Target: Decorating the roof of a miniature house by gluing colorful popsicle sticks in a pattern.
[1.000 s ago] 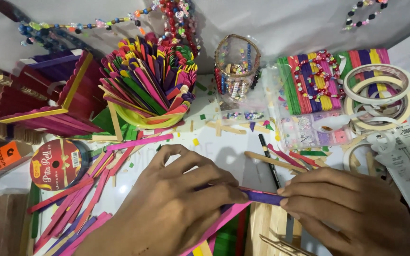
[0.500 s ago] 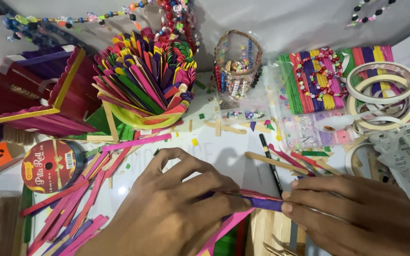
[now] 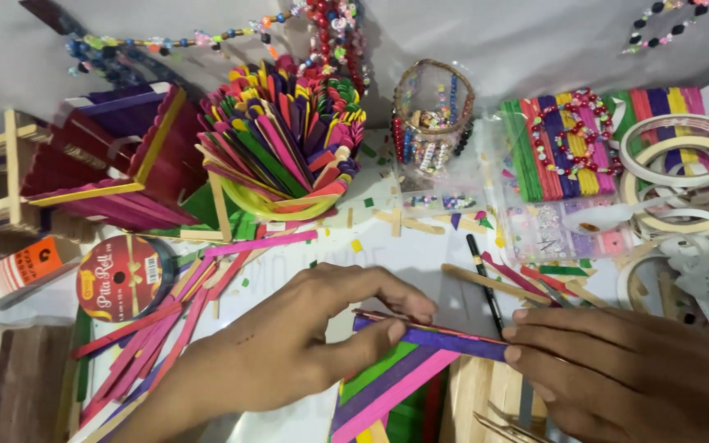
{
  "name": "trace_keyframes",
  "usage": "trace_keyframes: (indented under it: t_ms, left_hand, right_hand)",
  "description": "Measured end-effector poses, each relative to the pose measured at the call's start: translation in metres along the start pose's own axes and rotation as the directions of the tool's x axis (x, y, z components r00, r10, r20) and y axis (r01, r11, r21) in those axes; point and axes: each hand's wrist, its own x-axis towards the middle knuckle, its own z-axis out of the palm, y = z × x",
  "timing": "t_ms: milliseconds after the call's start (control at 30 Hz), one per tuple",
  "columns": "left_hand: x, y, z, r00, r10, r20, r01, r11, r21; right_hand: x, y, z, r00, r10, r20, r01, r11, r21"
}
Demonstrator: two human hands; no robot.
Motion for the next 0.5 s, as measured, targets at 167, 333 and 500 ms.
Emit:
trace_keyframes:
  t_ms: [167,333,500]
  left_hand:
    - [-0.002,-0.006,0.001,0.998,0.011,0.054,-0.010,0.999,-0.034]
    - [-0.002,-0.005,0.003,0.997,0.027,0.066,-0.024,0.998,-0.051]
    - [0.000,-0.005,0.004,0.994,-0.075,0.081,0.085,0.989,-0.123]
  right_hand:
    - [-0.005,0.002,0.010,1.000,0.014,-0.018,-0.012,0.998,0.064]
    - [-0.006,-0.007,0.014,0.984,0.142,-0.105,-0.137,0.989,0.050]
    - [0.006,-0.020,-0.002,0.956,0.251,-0.154,-0.228,0.961,0.154]
